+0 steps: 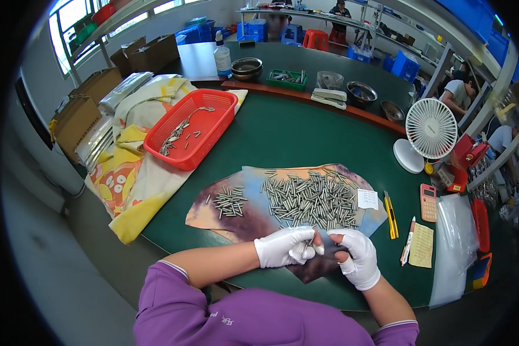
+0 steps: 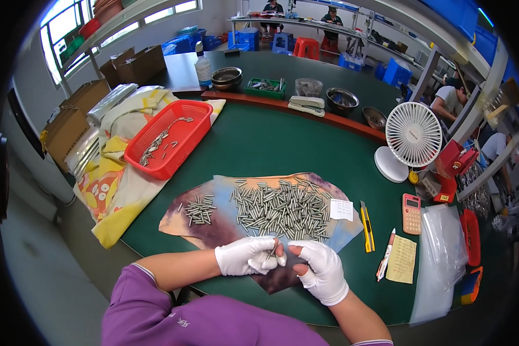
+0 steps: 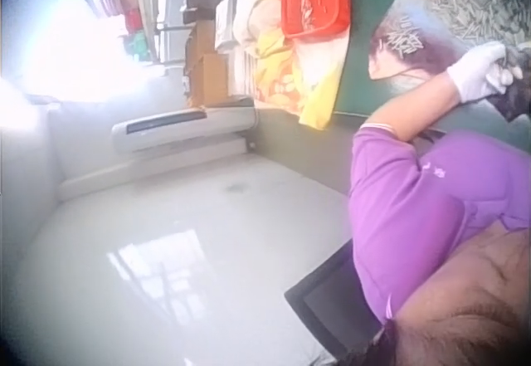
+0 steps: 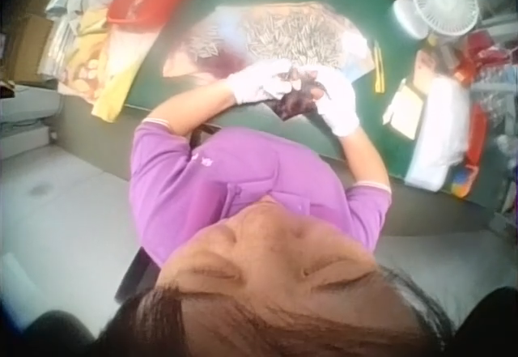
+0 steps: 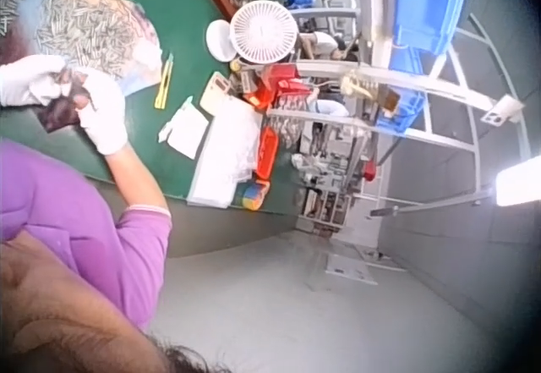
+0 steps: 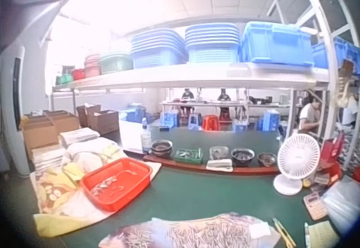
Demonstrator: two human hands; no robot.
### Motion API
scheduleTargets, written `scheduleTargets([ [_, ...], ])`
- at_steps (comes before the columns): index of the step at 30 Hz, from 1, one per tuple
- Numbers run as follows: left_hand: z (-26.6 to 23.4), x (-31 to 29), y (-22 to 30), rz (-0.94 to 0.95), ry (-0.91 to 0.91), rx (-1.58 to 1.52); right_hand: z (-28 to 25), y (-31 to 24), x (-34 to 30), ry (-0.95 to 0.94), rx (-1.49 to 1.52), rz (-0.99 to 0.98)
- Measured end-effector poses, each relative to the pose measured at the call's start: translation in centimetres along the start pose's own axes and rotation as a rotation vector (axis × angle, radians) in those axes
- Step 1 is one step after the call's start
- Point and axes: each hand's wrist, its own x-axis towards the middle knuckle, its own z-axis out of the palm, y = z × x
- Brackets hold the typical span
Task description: The person sorts and inspects small metal pins by hand at a factory workbench.
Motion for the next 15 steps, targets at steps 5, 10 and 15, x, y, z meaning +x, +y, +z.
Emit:
scheduleTargets([
  [5,-1.5,-1.1,4.5,0.292,0.139,-0.376,0.0,0.4,0.0,0.067,0.002,0.033],
  [10,-7.9,-6.3,14.0,1.018,0.170,-0.375,0.3,0.7,-0.2,0.034,0.003,0.076],
  [15,-17.1,-14.3,21.4,1.252,1.100,0.175,0.7,0.6,-0.3,0.047,0.008,0.048],
])
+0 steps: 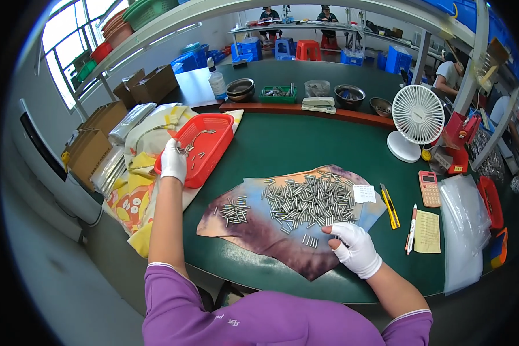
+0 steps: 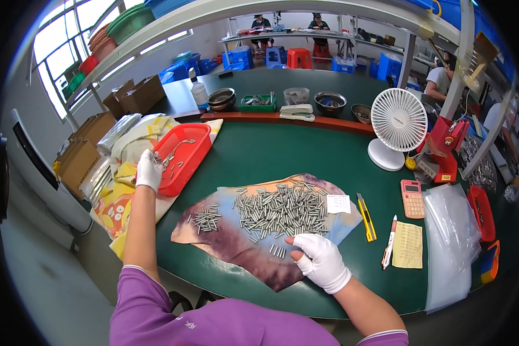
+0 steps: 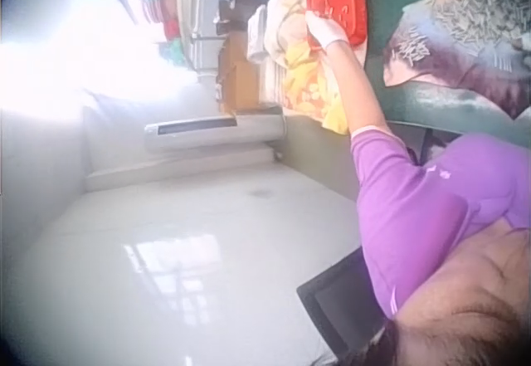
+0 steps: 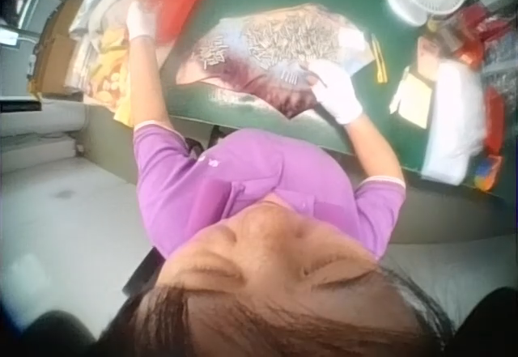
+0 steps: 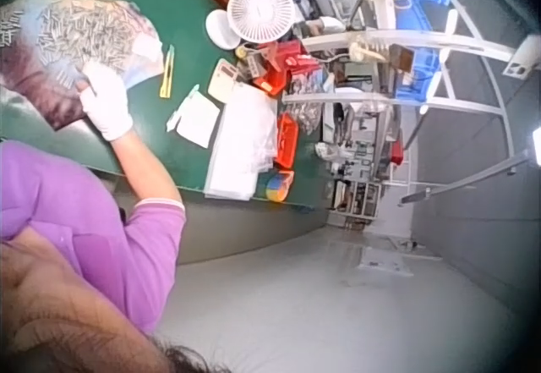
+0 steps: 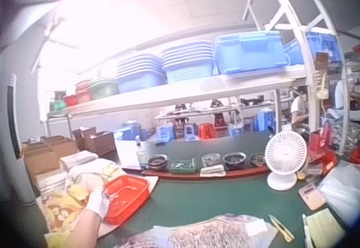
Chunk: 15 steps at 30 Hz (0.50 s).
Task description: The person sorts and inspects small metal pins by hand at a factory workbench.
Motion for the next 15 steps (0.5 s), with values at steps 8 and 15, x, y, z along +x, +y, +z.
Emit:
scheduleTargets([
  [8,-0.5,-1.8,-0.1,0.195,-0.213,0.333,-0.2,-0.5,0.7,0.005,-0.023,0.051],
  [15,11.6,-16.4,-0.9,0.813,-0.872,0.891,-0.1,0.5,-0.1,-0.041,-0.061,0.094],
])
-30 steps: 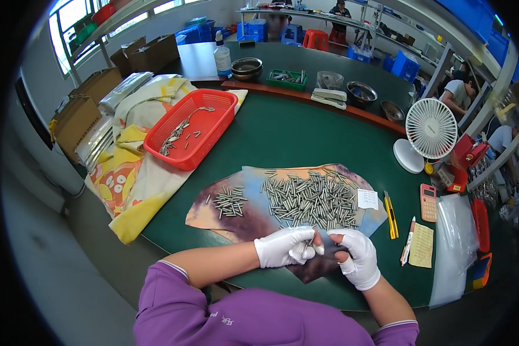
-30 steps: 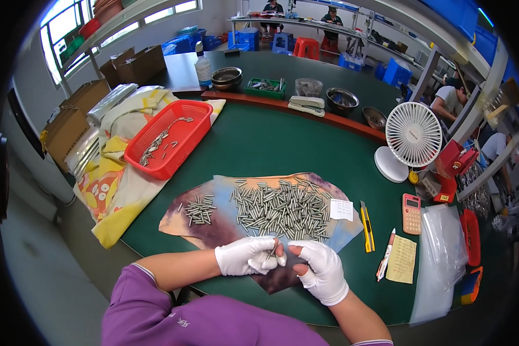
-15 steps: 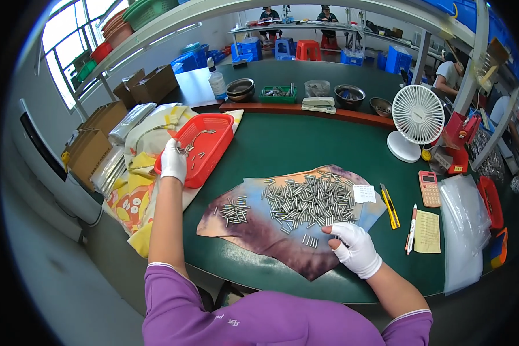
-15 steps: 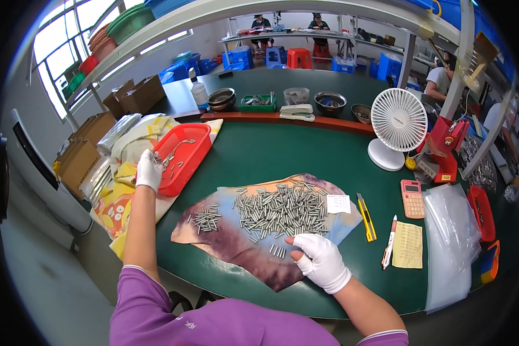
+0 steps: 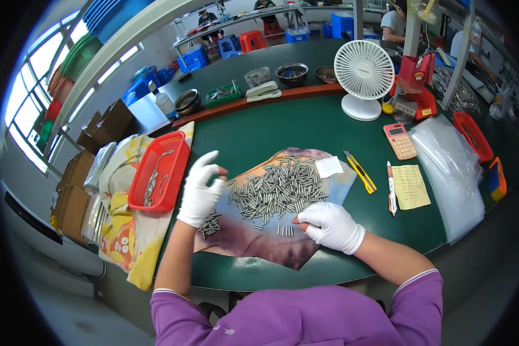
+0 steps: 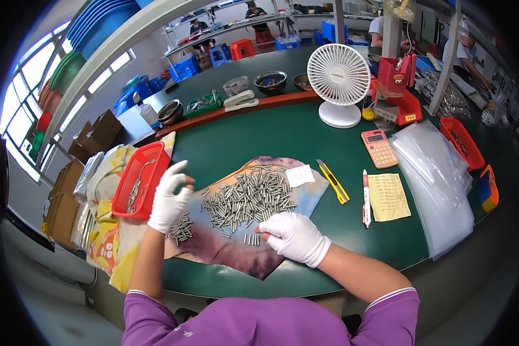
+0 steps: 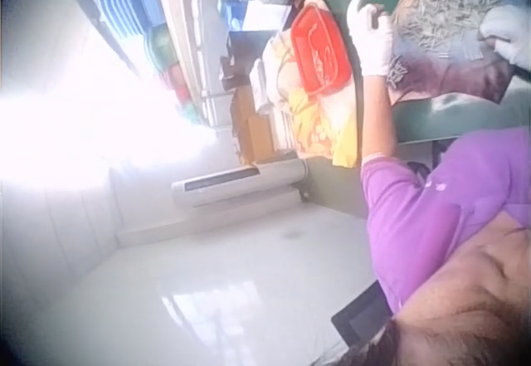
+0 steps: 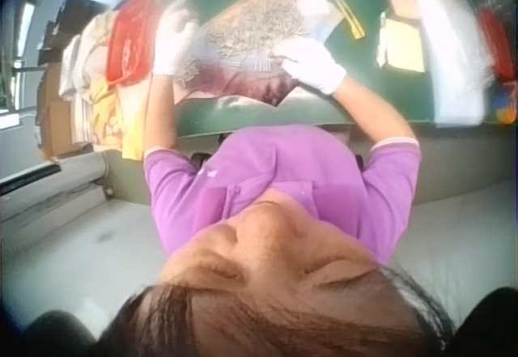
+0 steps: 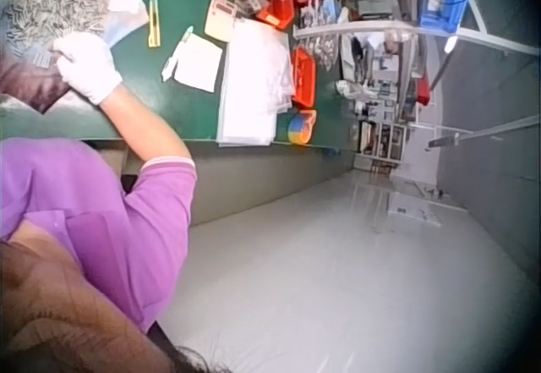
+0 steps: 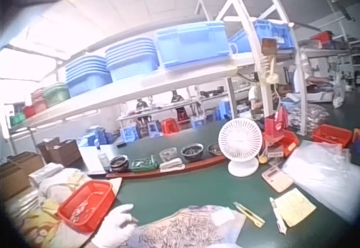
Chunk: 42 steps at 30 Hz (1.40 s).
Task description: The person sorts and inspects small metal pins by hand at a factory workbench.
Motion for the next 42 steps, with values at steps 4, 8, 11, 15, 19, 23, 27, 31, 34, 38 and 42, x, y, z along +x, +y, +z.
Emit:
scheduleTargets([
  [4,5.4,0.8,4.4,0.219,-0.134,0.064,-0.1,-0.2,0.2,0.008,-0.003,-0.013],
  [8,9.2,1.8,6.4,0.231,-0.192,0.102,-0.1,-0.1,0.0,-0.003,-0.002,0.007],
  [11,10.5,1.9,6.5,0.181,-0.206,0.140,-0.2,-0.2,0.1,-0.030,-0.015,0.010],
  [15,10.7,2.1,6.8,0.097,-0.229,0.206,-0.1,0.0,0.1,-0.048,-0.011,0.000],
  [19,10.3,1.9,6.9,0.132,-0.191,0.218,0.0,-0.2,0.1,-0.070,-0.017,0.000],
  [23,7.3,1.0,5.9,0.136,-0.107,0.178,-0.1,0.0,0.2,-0.038,-0.017,-0.005],
  [27,2.1,-1.9,3.9,0.067,-0.124,0.296,-0.2,0.3,-0.2,-0.036,-0.005,0.039],
  [31,-2.1,-6.5,0.2,-0.101,-0.189,0.378,0.1,-0.1,0.1,-0.057,-0.057,0.018],
  [34,-3.1,-8.9,-1.3,-0.190,-0.180,0.404,0.2,-0.4,0.2,-0.065,-0.032,0.024],
  [38,-2.8,-10.2,-0.3,-0.251,-0.173,0.406,0.4,-0.1,0.1,-0.072,-0.035,0.050],
  [42,-2.3,-9.8,0.9,-0.134,-0.088,0.334,0.3,-0.2,0.1,-0.003,-0.043,0.052],
])
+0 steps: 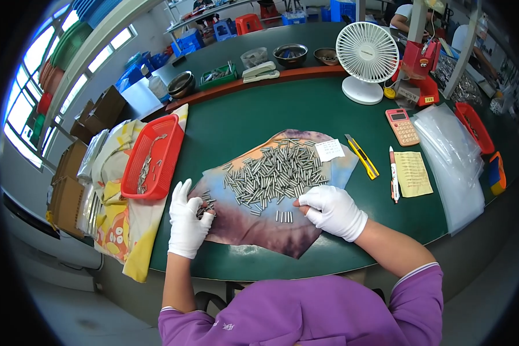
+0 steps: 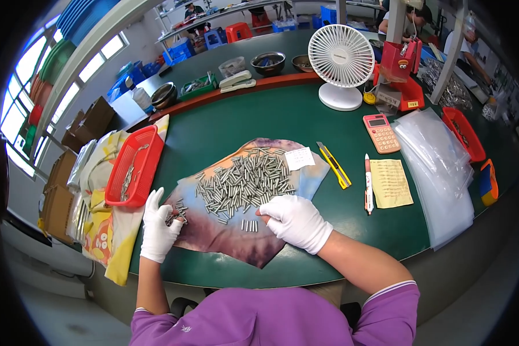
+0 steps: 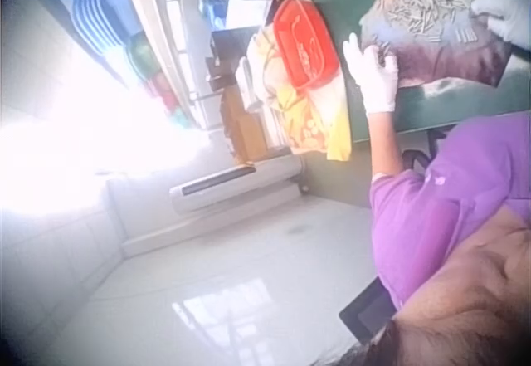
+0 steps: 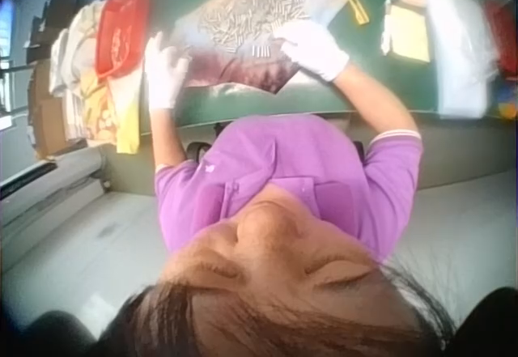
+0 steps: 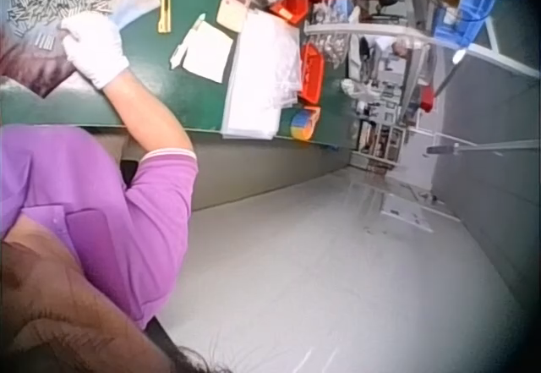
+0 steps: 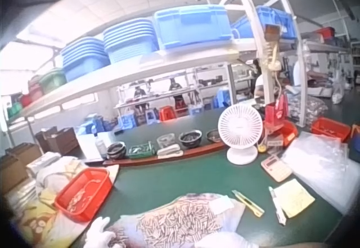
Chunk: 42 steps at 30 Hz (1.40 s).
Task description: The person sorts and inspects small metal pins by hand at a factory workbench.
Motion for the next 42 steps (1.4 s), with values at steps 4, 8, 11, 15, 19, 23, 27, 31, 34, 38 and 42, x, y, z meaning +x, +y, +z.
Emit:
scheduleTargets([
  [4,0.3,1.9,4.5,0.226,-0.120,-0.155,0.1,0.6,0.2,-0.058,-0.131,-0.157],
  [8,2.4,3.3,7.5,0.389,-0.215,-0.234,0.6,0.5,0.4,-0.090,-0.266,-0.240],
  [11,3.0,3.9,9.2,0.413,-0.285,-0.221,0.7,0.4,0.5,-0.086,-0.263,-0.229],
  [15,3.9,3.9,9.9,0.419,-0.313,-0.191,0.3,0.1,0.5,-0.121,-0.301,-0.172],
  [19,4.2,3.5,10.5,0.410,-0.341,-0.250,0.1,0.3,0.5,-0.076,-0.325,-0.144],
  [23,4.9,3.4,10.6,0.390,-0.315,-0.323,-0.3,0.8,0.4,-0.035,-0.422,-0.044],
  [27,5.0,3.8,10.1,0.327,-0.209,-0.257,-0.5,0.2,0.7,-0.025,-0.453,0.014],
  [31,5.7,3.6,9.5,0.288,-0.156,-0.251,-0.6,0.0,1.0,-0.066,-0.458,0.001],
  [34,6.0,3.6,9.5,0.280,-0.122,-0.269,-0.7,0.1,0.9,-0.077,-0.480,0.045],
  [38,6.4,3.9,10.0,0.258,-0.105,-0.282,-0.7,0.3,0.7,-0.055,-0.475,0.033],
  [42,6.7,3.8,10.0,0.263,-0.108,-0.285,-1.2,0.2,0.6,-0.088,-0.448,0.043],
])
